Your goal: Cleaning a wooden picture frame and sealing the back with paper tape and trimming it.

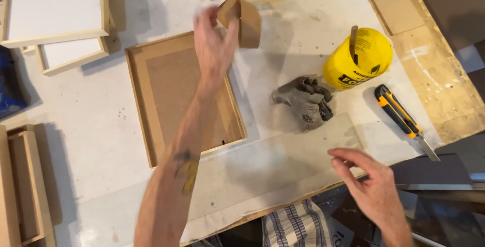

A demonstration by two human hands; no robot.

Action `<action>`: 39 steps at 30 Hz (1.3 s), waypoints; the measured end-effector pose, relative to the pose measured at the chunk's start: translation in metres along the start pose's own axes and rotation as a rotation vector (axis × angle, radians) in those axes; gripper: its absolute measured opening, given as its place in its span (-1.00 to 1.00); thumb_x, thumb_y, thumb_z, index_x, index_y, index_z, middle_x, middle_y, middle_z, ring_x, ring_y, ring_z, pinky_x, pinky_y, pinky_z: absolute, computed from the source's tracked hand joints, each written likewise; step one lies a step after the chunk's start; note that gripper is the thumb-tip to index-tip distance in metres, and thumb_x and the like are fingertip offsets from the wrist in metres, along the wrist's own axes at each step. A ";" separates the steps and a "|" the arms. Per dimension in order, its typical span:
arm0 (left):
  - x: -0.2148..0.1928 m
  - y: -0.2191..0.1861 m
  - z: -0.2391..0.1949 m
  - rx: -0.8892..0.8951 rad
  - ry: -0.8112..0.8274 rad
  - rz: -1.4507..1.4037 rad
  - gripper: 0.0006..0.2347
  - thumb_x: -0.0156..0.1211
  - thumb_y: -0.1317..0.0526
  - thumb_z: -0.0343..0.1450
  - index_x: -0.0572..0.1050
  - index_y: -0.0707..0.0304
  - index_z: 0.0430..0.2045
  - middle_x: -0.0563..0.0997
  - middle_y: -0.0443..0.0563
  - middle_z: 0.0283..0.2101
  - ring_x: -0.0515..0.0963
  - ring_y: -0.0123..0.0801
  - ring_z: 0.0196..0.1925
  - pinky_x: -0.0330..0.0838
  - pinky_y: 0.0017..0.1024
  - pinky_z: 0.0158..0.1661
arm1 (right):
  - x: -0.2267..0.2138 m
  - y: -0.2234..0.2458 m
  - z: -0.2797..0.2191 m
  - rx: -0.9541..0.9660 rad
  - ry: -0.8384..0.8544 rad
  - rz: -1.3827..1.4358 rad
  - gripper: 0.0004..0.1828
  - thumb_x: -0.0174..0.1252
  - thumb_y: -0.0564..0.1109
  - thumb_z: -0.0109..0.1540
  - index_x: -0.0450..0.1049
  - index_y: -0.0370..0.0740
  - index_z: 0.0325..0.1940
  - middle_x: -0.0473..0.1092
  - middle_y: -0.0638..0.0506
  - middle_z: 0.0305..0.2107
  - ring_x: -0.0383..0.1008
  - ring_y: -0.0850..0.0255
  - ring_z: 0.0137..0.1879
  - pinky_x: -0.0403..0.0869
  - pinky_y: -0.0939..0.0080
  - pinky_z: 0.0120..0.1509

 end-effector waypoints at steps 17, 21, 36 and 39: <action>0.043 0.012 -0.088 0.048 0.141 -0.608 -0.34 0.52 0.22 0.33 0.32 0.37 0.32 0.48 -0.02 -0.11 0.54 -0.38 -0.04 0.50 -0.40 0.04 | 0.054 0.052 0.085 0.008 -0.036 0.874 -0.12 0.27 -0.08 0.25 0.00 -0.35 0.54 0.04 -0.46 0.39 0.22 -0.32 0.44 0.40 -0.30 0.36; 0.004 -0.027 -0.165 -0.067 0.229 -0.765 -0.39 0.41 0.38 0.35 0.31 0.44 0.33 0.48 0.11 0.08 0.55 -0.20 0.17 0.48 -0.21 0.19 | 0.087 0.062 0.096 0.092 0.057 1.079 -0.44 0.34 -0.23 0.20 0.38 -0.29 0.27 0.44 -0.15 0.04 0.55 -0.09 0.13 0.60 -0.36 0.09; -0.172 -0.008 -0.207 0.070 -0.134 -0.788 -0.33 0.19 0.49 0.24 0.27 0.18 0.34 0.47 -0.05 0.05 0.51 -0.41 0.13 0.43 -0.39 0.18 | 0.109 0.132 0.046 -0.219 0.205 0.650 -0.30 0.41 -0.38 0.04 0.35 -0.39 0.25 0.41 -0.26 -0.05 0.57 -0.12 -0.04 0.68 -0.23 -0.22; -0.183 0.009 -0.211 0.105 -0.090 -0.628 -0.09 0.55 0.43 0.16 0.13 0.09 0.44 0.46 0.02 0.12 0.46 -0.32 0.19 0.22 -0.06 0.32 | 0.115 0.135 0.048 -0.257 0.197 0.612 -0.28 0.39 -0.40 0.05 0.30 -0.43 0.27 0.37 -0.32 -0.02 0.53 -0.22 0.00 0.65 -0.32 -0.17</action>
Point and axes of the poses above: each hand's wrist, its own z-axis towards the middle knuckle, its own x-axis out of the palm, y = z × x, the point moved 10 cm from there along z, towards the middle knuckle
